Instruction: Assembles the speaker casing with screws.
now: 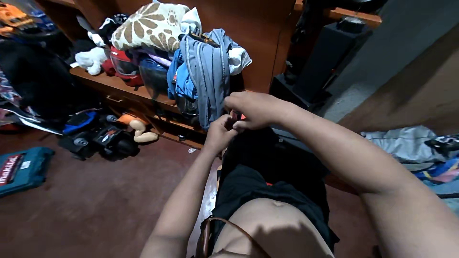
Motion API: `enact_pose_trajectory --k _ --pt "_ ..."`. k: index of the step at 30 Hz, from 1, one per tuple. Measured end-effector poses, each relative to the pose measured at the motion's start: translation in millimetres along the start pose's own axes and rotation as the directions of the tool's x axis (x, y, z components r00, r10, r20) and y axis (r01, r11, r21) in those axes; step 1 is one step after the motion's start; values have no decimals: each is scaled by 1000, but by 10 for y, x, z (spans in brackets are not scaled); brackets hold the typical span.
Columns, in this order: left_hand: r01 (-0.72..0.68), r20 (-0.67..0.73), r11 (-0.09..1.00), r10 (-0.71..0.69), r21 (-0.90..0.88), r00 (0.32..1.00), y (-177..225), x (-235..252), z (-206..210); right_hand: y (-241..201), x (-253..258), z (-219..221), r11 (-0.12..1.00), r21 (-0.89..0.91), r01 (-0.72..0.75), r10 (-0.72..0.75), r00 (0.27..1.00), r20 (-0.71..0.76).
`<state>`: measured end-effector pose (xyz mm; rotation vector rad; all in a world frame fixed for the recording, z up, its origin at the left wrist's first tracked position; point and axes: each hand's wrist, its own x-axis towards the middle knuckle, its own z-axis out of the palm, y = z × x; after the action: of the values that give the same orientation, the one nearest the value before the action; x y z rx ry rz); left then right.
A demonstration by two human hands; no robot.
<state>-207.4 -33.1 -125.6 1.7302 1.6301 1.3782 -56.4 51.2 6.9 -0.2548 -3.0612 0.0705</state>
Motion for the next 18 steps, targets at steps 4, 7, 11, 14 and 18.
enact_pose_trajectory --k 4,7,11,14,18 --pt "10 -162 997 3 82 987 40 -50 159 -198 15 -33 945 -115 -307 313 949 43" --pt "22 -54 998 -18 63 998 112 -42 66 -124 19 24 977 -94 -192 197 979 45" --pt "-7 185 980 45 -197 982 49 -16 -95 26 3 34 999 -26 20 -18 999 49" --pt "-61 82 985 75 -162 994 -28 -7 -38 -12 9 -64 1000 -1 -19 19 995 93" --pt "-10 -164 1000 12 11 986 12 -44 138 -159 19 -57 945 -127 -303 313 947 69"
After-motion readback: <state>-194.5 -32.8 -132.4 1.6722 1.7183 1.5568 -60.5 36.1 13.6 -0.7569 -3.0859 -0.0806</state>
